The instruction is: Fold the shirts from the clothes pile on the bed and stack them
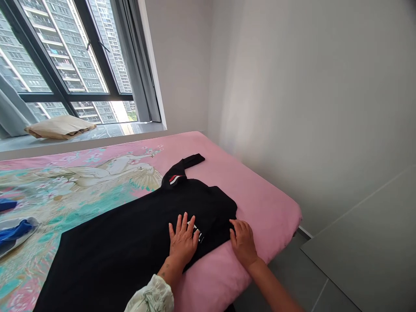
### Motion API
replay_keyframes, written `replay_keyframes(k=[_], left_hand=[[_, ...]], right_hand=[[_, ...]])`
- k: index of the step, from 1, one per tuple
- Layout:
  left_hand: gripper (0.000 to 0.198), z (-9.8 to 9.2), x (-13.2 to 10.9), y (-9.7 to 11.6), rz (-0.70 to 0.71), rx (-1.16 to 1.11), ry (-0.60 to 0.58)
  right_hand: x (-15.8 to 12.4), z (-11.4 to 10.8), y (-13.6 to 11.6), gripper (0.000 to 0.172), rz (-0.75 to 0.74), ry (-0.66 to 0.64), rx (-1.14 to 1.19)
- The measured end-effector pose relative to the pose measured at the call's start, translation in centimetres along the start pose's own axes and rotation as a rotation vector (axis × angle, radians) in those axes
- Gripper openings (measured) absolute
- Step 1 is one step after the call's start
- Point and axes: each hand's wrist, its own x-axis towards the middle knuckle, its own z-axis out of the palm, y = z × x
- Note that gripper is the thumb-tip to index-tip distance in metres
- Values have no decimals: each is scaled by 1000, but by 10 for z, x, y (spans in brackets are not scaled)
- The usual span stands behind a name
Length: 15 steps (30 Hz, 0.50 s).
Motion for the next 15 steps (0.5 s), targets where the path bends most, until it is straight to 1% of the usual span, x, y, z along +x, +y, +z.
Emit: replay_keyframes(k=[2, 4, 5, 7, 8, 10, 11, 13, 14, 15], left_hand=[[50, -1, 5, 3, -16, 3, -66], [52, -3, 11, 5, -25, -28, -132], [52, -5, 14, 5, -29, -45, -156], [53, -11, 17, 4, -33, -69, -180], [54, -16, 18, 3, -34, -73, -177], [54, -28, 13, -1, -43, -70, -153], [54, -35, 8, -5, -50, -63, -138], [52, -49, -10, -16, -73, -34, -107], [52, -55, -21, -23, -92, -14, -91], [52, -61, -34, -30, -117, 8, -74]], right_hand=[[-6, -3, -2, 33, -38, 49, 8], [-10, -7, -8, 35, -109, 33, -3], [-10, -9, -13, 36, -163, -14, -12], [-11, -12, -21, 40, -268, -176, -31], [-11, -13, -25, 43, -281, -261, -44], [-12, -15, -28, 53, -206, -390, -84], [-13, -16, -27, 57, -136, -417, -108], [-15, -20, -27, 59, -4, -398, -150], [-15, -22, -28, 58, 24, -368, -158], [-15, -25, -31, 57, 21, -335, -156]])
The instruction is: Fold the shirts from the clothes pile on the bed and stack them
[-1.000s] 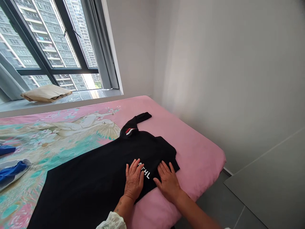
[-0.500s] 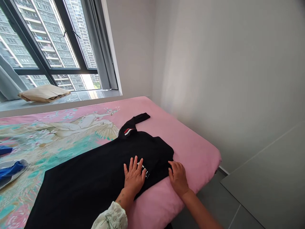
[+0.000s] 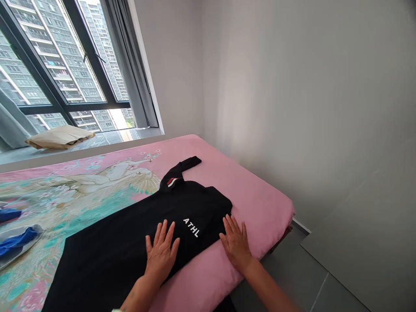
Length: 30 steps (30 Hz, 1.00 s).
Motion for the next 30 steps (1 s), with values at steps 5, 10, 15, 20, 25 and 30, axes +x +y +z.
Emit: replay_keyframes(k=[5, 10, 15, 20, 25, 30], left_hand=[[52, -9, -63, -40, -106, 119, 41], [52, -19, -113, -104, -227, 293, -27], [58, -53, -179, -186, -480, 301, -59], [54, -82, -237, -222, -214, 318, 16], [71, -90, -242, -228, -21, 303, -22], [69, -85, -217, -224, -89, 200, -18]], right_hand=[[6, -11, -42, 58, -349, 29, 61], [16, 13, -55, 65, -401, -201, 74], [8, 36, -23, 65, -234, -222, -31], [-7, 34, 1, 72, -516, -90, -123], [7, 34, 18, 79, -635, -42, -257], [28, 40, 13, 75, -598, -75, -347]])
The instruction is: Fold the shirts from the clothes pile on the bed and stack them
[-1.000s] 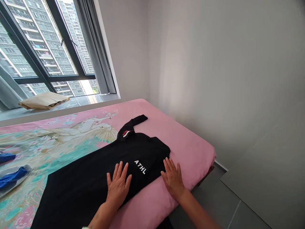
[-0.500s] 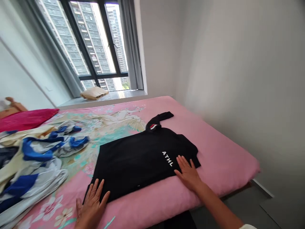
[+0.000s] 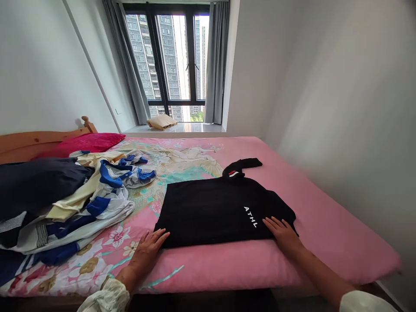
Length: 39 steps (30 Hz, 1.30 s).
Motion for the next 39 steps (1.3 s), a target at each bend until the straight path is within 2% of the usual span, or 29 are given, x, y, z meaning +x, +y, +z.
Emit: replay_keyframes(k=[4, 7, 10, 13, 15, 17, 20, 23, 26, 28, 30, 32, 35, 37, 39], left_hand=[[63, -7, 13, 0, -33, -43, -46], [64, -20, 8, -5, -4, -61, -56], [66, -29, -17, -12, 38, -77, -88], [65, -25, -53, -16, 75, -90, -153], [69, -20, -75, -15, 35, -69, -168], [72, -18, -86, -11, -28, -26, -143], [70, -23, -79, 5, -11, -6, -75], [60, -30, -49, 34, 100, -78, -10], [55, -33, -17, 67, 180, -150, -21], [53, -31, -5, 82, 197, -174, -69], [47, -25, -3, 87, 120, -159, -118], [50, -17, -9, 82, -73, -96, -143], [68, -2, -23, 69, -385, 31, -113], [75, 5, -28, 61, -469, 78, -106], [77, 5, -29, 58, -492, 85, -133]], right_hand=[[5, -8, -4, 71, 63, -36, 9], [-6, -17, -5, 74, 59, -47, 26], [-32, -19, -8, 75, 1, -26, 26], [-64, -20, -18, 77, -34, -46, 16], [-79, -27, -29, 78, 2, -106, 5], [-83, -43, -42, 77, 49, -153, 6], [-65, -83, -76, 72, 26, -103, 114], [-27, -122, -130, 53, -38, 14, 307], [12, -137, -187, 45, -126, 33, 477], [31, -130, -212, 44, -204, 14, 548], [42, -111, -218, 45, -237, -31, 563], [45, -87, -208, 50, -129, -102, 519], [42, -52, -183, 61, 126, -140, 415], [39, -38, -171, 65, 168, -118, 380], [38, -33, -168, 65, 157, -108, 372]])
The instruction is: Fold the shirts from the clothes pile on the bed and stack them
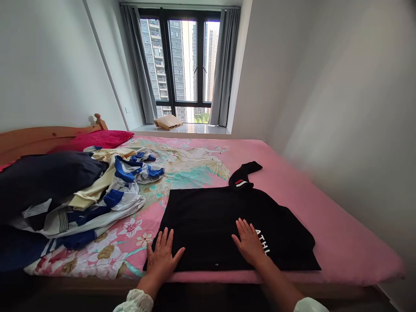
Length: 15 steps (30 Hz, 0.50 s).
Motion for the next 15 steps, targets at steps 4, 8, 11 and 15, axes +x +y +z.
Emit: replay_keyframes(k=[4, 8, 11, 15], left_hand=[[71, -12, -6, 12, 64, -13, 26], [62, -22, -25, 44, 357, -113, 113], [59, -17, -36, 63, 402, -191, 49], [59, -8, -41, 58, 428, -220, 4]], right_hand=[[0, -9, -14, 65, 28, -11, 8], [-2, -18, -37, 64, -53, 80, 44], [-6, -11, -43, 62, -100, 25, 43], [-9, 6, -37, 62, -69, -30, 18]])
